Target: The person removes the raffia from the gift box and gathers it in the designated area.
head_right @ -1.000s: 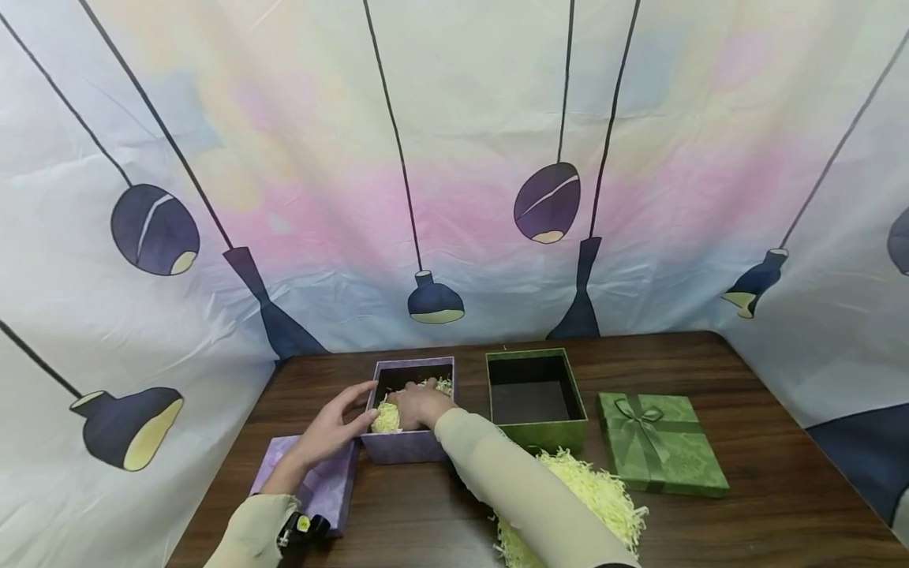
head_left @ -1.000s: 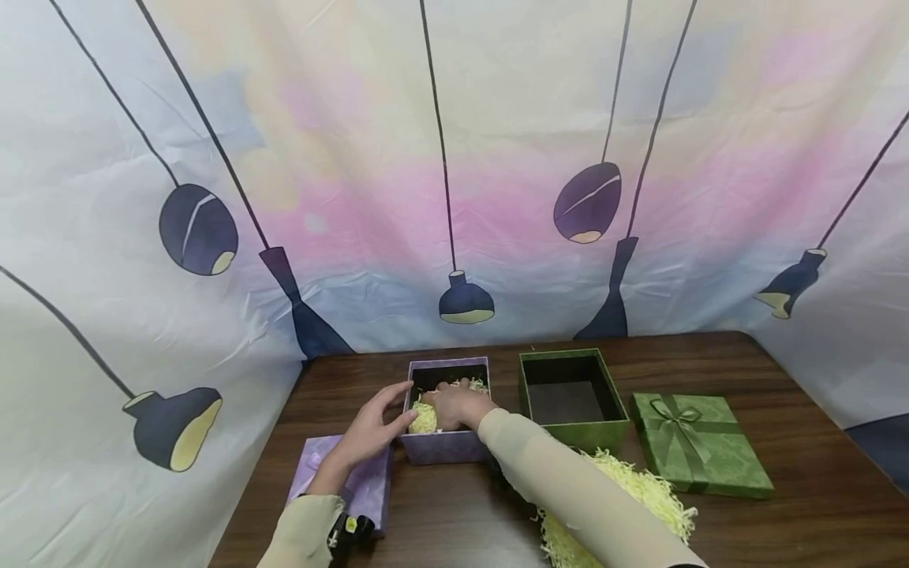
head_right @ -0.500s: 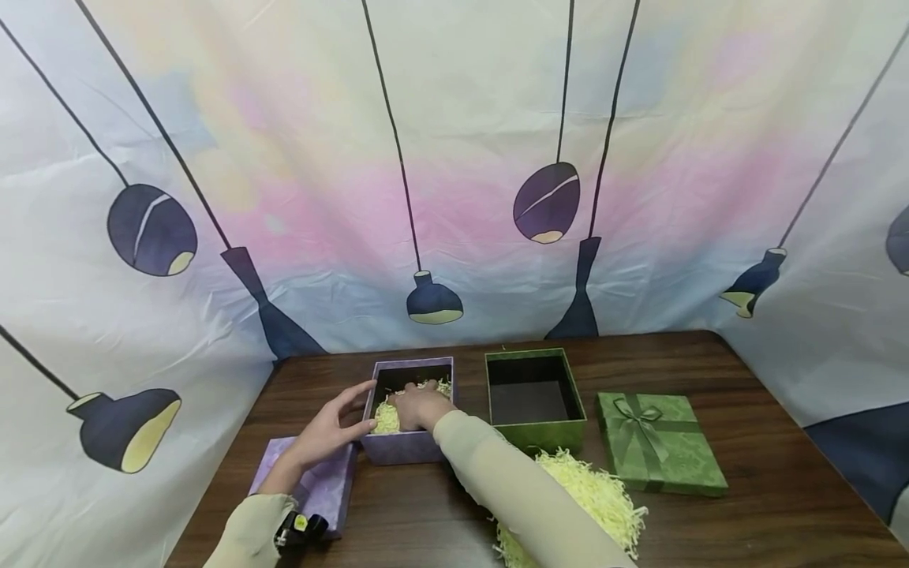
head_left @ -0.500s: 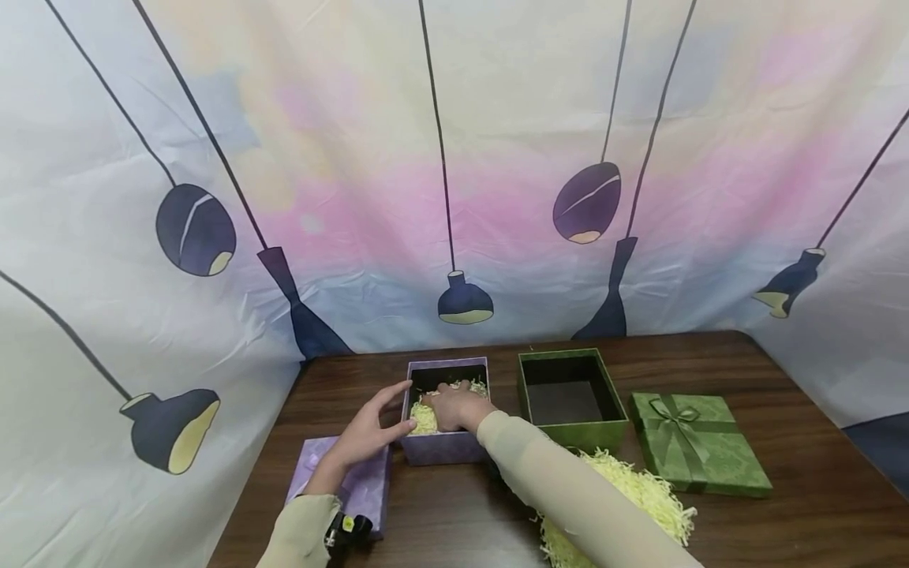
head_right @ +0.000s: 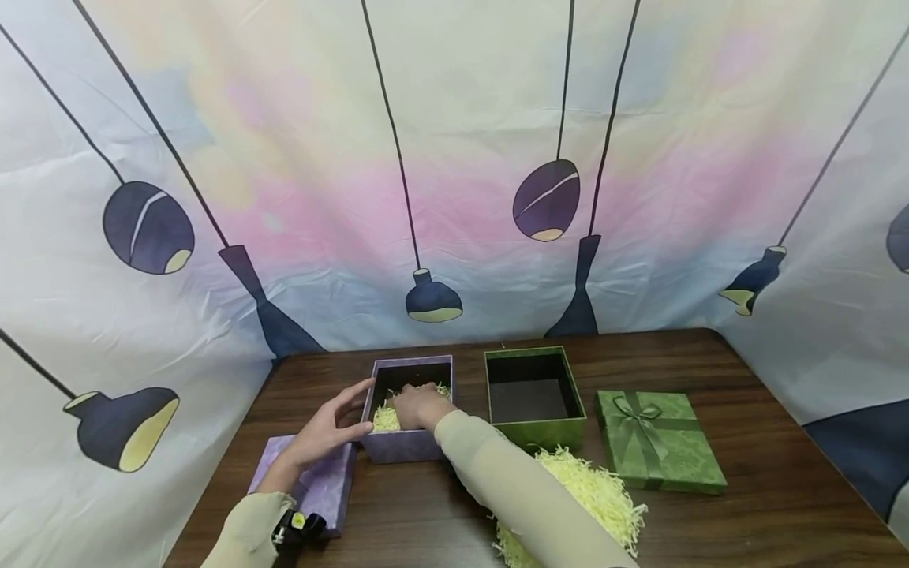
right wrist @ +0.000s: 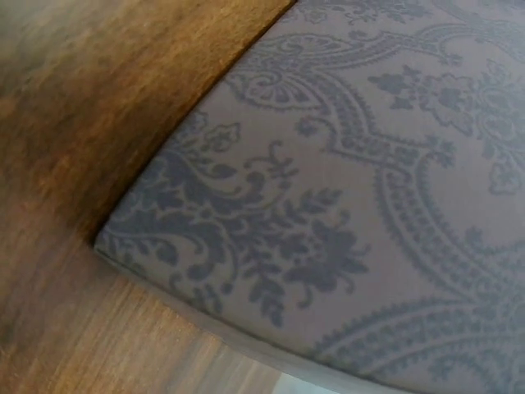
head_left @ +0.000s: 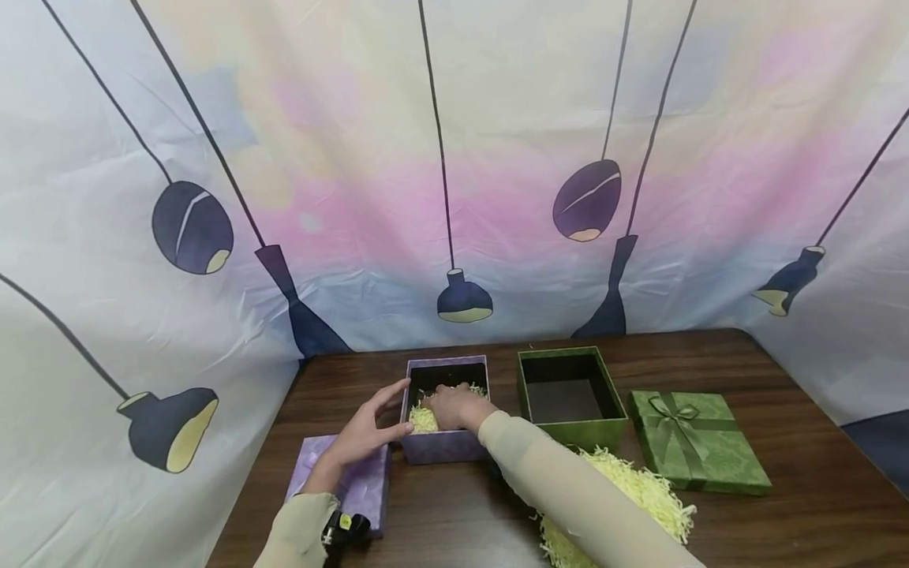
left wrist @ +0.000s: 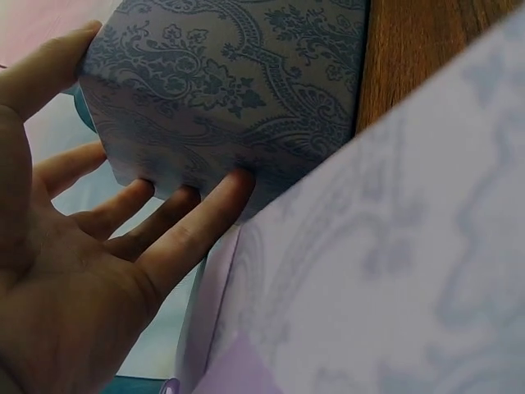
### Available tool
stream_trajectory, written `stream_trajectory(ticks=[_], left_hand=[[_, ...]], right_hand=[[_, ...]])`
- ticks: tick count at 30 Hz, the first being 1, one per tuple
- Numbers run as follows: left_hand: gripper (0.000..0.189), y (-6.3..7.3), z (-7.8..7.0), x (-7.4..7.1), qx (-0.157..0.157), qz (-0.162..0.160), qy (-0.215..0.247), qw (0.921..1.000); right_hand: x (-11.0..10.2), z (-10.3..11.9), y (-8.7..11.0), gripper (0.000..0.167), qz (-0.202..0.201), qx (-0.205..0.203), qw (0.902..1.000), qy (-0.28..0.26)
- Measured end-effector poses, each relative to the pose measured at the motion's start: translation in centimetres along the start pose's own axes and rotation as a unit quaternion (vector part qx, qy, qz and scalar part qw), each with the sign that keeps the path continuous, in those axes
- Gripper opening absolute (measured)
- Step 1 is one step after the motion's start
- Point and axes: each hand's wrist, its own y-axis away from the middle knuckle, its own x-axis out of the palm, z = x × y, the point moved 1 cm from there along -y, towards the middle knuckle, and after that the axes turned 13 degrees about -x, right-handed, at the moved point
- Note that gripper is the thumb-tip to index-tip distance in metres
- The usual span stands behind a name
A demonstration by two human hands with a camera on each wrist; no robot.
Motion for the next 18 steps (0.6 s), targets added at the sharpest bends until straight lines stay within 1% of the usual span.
stream_trajectory(ticks=[5,8,12,16,18], left_hand=[[0.072,-0.1,0.31,-0.06,0.003,0.01,0.019,0.9998],[0.072,-0.21,0.55,-0.05,0.007,0.018,0.025,0.9995],[0.073,-0.27,0.72,-0.03,0.008,0.028,0.046,0.9985],[0.074,-0.18,0.71,-0.02,-0.007,0.048,0.082,0.9955],[0.075,-0.04,0.7,0.03,-0.016,0.056,0.091,0.9942]], right_hand=[[0.0,-0.25,0.26,0.041,-0.022,-0.039,0.999,-0.009],[-0.04,-0.34,0.4,0.039,-0.033,-0.052,0.998,-0.015],[-0.08,-0.34,0.42,0.036,-0.042,-0.054,0.9974,-0.02],[-0.14,-0.29,0.36,0.037,-0.043,-0.05,0.9973,-0.033],[-0.01,-0.24,0.35,0.037,-0.041,-0.044,0.9972,-0.043]])
